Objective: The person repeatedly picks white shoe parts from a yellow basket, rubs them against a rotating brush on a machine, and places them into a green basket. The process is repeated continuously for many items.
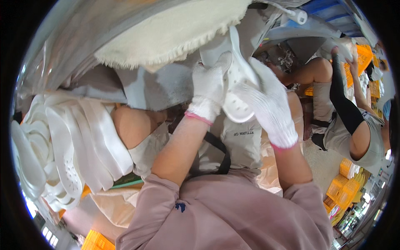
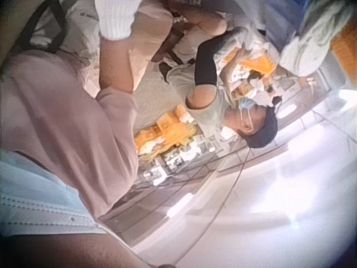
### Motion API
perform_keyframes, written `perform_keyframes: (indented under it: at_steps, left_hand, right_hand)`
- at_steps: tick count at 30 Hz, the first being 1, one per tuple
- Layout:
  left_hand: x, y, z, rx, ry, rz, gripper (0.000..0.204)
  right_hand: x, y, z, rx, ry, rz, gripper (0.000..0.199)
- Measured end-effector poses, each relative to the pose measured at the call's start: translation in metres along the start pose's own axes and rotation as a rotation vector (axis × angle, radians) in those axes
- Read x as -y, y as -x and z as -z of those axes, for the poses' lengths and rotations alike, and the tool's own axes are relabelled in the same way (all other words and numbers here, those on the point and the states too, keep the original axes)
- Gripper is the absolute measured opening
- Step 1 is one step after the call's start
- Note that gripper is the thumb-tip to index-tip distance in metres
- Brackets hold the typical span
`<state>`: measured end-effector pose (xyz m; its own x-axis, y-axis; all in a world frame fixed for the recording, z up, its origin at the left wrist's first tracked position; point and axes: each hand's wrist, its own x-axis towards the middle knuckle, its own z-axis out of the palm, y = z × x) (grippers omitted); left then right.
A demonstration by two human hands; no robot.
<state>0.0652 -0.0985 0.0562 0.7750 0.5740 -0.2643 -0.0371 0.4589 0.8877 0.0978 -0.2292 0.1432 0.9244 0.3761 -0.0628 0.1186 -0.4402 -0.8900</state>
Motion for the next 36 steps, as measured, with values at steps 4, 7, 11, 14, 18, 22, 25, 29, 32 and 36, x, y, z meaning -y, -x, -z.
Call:
perform_keyframes:
  at_steps: [4, 7, 11, 14, 18, 22, 25, 29, 32, 36]
  left_hand:
    - [0.005, -0.027, -0.044, -0.094, 0.131, 0.121, 0.036]
    - [0.013, -0.06, -0.043, -0.158, 0.386, 0.26, 0.042]
    - [0.01, -0.098, 0.013, 0.074, 0.022, 0.094, 0.063]
    - [-0.031, -0.083, 0.073, 0.009, -1.199, -0.187, 0.082]
    - [-0.065, -0.013, 0.095, 0.26, -1.004, -0.184, 0.05]
    - [-0.032, -0.003, 0.041, 0.148, -0.682, 0.066, 0.036]
    - [-0.015, -0.033, 0.024, 0.201, -0.021, 0.153, 0.035]
    - [-0.018, -0.016, 0.043, 0.414, 0.111, 0.374, 0.043]
    - [-0.028, 0.015, 0.069, 0.238, 0.758, 0.434, 0.063]
    - [-0.021, -0.005, 0.08, 0.238, 1.094, 0.402, 0.058]
  right_hand:
    - [0.01, 0.006, 0.007, -0.337, 0.148, 0.161, 0.083]
    - [0.003, -0.015, -0.005, -0.38, 0.209, 0.197, 0.081]
    - [-0.008, -0.061, -0.026, -0.377, 0.207, 0.217, 0.075]
    - [-0.012, -0.093, -0.037, -0.313, 0.264, 0.152, 0.055]
    - [-0.014, -0.109, -0.04, -0.072, 0.299, 0.112, 0.043]
    - [0.0, -0.072, -0.031, -0.041, 0.097, 0.218, 0.062]
    - [0.01, -0.008, -0.013, -0.086, 0.803, 0.762, 0.068]
    - [-0.008, 0.012, -0.007, 0.047, 1.078, 0.91, 0.039]
    - [-0.001, 0.049, -0.029, 0.189, 0.935, 0.821, 0.055]
    - [0.002, 0.067, -0.069, 0.034, 0.693, 0.838, 0.048]
